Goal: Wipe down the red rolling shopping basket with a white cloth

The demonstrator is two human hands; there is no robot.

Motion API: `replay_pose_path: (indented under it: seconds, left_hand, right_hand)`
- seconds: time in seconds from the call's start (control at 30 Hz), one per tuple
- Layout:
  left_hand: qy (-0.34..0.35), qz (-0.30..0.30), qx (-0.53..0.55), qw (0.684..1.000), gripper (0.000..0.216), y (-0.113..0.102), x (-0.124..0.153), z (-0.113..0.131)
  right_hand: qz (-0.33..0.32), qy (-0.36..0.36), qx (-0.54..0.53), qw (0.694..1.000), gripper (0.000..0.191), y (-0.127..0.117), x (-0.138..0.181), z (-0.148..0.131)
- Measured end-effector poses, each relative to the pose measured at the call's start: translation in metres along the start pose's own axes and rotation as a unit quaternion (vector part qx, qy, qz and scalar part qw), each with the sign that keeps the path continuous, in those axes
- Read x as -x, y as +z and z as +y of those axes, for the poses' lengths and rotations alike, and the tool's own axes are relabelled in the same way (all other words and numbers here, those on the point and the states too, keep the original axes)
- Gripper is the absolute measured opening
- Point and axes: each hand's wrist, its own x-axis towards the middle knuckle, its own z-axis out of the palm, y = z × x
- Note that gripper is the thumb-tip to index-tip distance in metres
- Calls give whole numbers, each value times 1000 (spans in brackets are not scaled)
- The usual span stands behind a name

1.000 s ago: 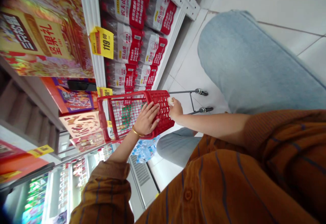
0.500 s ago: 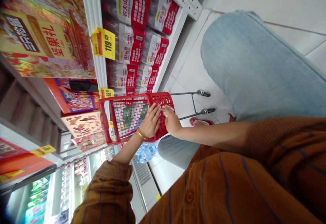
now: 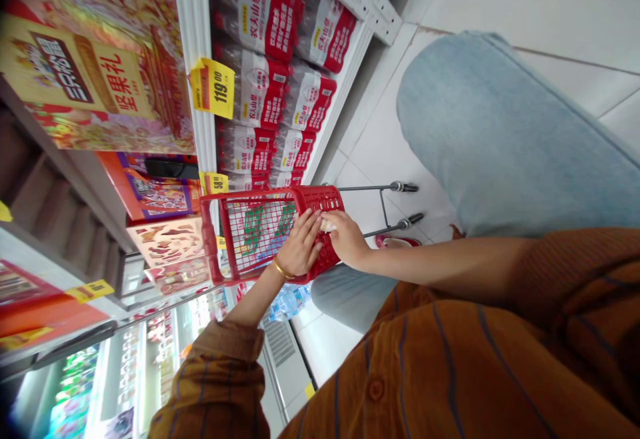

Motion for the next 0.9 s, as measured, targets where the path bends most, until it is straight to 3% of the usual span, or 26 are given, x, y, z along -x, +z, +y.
replay_pose_path:
  seconds: [0.07, 0.17, 0.33, 0.67, 0.9]
  left_hand:
    - [2, -6, 1, 1000, 65, -4, 0, 2]
    - [3, -6, 9, 1000, 73, -11, -3, 4]
    - [-69, 63, 15, 996, 74, -15, -20, 4]
    - [-59, 73, 40, 995, 73, -4, -24, 7]
    - [-50, 83, 44, 994, 74, 0, -23, 1]
  right_hand:
    - [40, 10, 8, 999, 55, -3, -15, 11]
    - [96, 100, 25, 990, 55, -2, -38, 30]
    - [63, 154, 14, 986, 60, 7, -55, 49]
    - [6, 73, 20, 997, 56, 3, -45, 17]
    - [-18, -31, -7, 999, 66, 10, -39, -9]
